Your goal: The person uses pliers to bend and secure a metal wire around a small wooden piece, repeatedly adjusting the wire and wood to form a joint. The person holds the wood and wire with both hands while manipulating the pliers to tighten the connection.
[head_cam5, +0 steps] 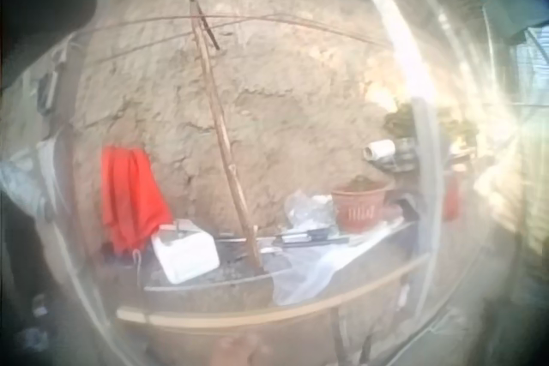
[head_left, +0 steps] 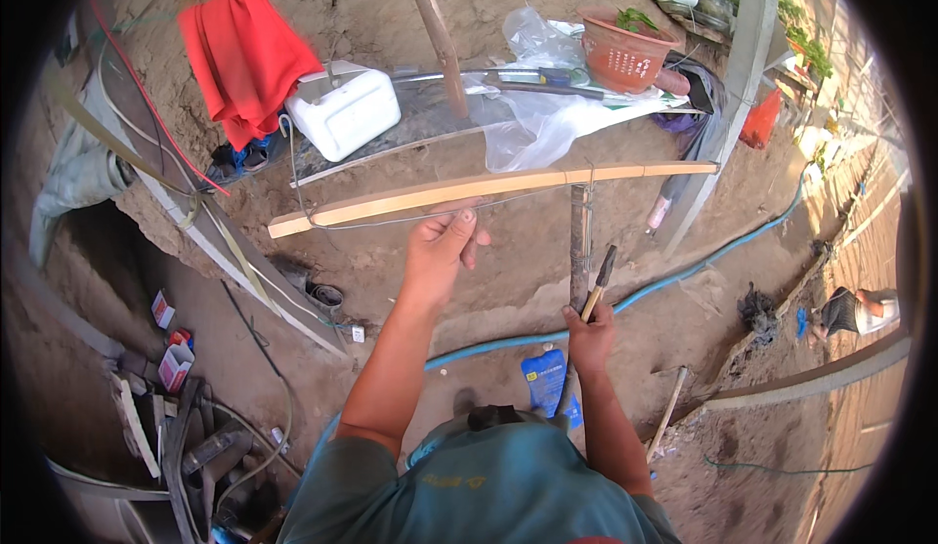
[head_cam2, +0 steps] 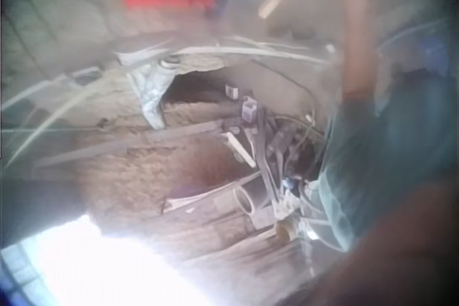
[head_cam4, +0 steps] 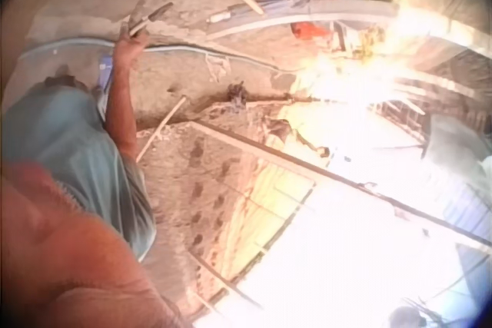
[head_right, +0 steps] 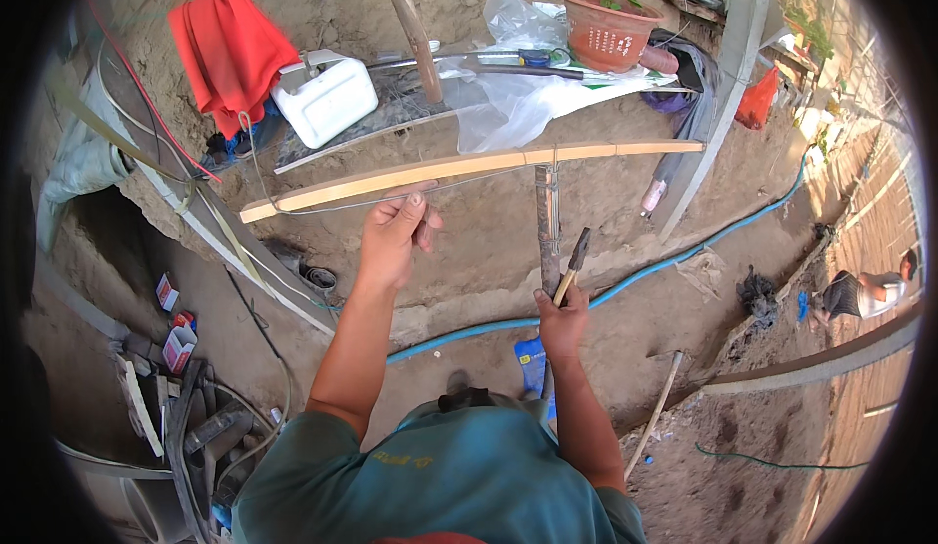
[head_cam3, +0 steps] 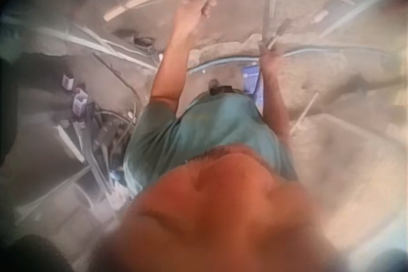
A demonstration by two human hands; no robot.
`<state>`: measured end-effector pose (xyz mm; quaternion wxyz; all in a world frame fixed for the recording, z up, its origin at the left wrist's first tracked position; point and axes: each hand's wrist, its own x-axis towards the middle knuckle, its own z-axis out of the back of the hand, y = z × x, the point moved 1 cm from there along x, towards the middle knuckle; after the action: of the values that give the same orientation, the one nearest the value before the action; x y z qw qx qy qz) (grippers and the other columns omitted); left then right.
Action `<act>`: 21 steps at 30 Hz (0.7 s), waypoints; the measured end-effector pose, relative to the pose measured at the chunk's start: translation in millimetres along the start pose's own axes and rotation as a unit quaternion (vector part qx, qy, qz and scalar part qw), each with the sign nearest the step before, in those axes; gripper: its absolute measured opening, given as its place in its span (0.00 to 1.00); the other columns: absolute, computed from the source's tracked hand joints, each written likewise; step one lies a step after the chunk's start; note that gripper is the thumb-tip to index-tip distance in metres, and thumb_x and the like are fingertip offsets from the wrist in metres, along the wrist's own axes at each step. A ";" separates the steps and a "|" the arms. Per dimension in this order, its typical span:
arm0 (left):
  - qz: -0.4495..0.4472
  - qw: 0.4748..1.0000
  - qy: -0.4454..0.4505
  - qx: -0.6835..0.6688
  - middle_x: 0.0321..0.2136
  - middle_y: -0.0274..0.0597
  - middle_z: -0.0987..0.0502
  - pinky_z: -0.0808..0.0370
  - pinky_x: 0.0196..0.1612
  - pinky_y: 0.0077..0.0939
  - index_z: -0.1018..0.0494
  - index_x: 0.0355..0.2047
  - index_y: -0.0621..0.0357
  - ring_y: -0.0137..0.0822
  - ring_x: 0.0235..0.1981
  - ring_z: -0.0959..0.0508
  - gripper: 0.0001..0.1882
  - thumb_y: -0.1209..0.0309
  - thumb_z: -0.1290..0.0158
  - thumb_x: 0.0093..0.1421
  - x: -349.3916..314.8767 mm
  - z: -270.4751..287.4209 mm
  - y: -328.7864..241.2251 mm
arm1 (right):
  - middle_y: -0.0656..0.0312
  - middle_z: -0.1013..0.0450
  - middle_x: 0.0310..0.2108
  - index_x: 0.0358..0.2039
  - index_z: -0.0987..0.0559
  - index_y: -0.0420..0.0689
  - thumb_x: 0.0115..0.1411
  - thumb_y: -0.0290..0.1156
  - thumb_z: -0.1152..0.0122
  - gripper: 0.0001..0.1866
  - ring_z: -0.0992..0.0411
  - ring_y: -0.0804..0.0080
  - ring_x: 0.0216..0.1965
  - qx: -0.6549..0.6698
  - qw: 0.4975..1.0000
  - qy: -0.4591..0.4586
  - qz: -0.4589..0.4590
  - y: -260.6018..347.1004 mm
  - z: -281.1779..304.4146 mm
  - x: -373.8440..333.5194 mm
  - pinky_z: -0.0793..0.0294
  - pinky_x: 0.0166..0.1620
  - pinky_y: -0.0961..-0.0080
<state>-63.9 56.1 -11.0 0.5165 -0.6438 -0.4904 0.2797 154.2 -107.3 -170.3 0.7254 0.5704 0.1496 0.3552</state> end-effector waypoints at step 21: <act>0.089 0.992 -0.010 -0.091 0.21 0.29 0.28 0.38 0.24 0.22 0.22 0.41 0.54 0.23 0.19 0.35 0.08 0.64 0.43 0.73 73.0 82.4 -9.0 | 0.54 0.31 0.39 0.41 0.21 0.40 0.50 0.25 0.21 0.20 0.31 0.54 0.40 -0.043 0.997 0.005 0.061 17.7 -101.6 34.6 0.29 0.45 0.60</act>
<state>-112.0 155.3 -17.4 0.4242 -0.7262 -0.4599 0.2849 109.3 -8.5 -178.3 0.7253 0.5451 0.1027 0.4078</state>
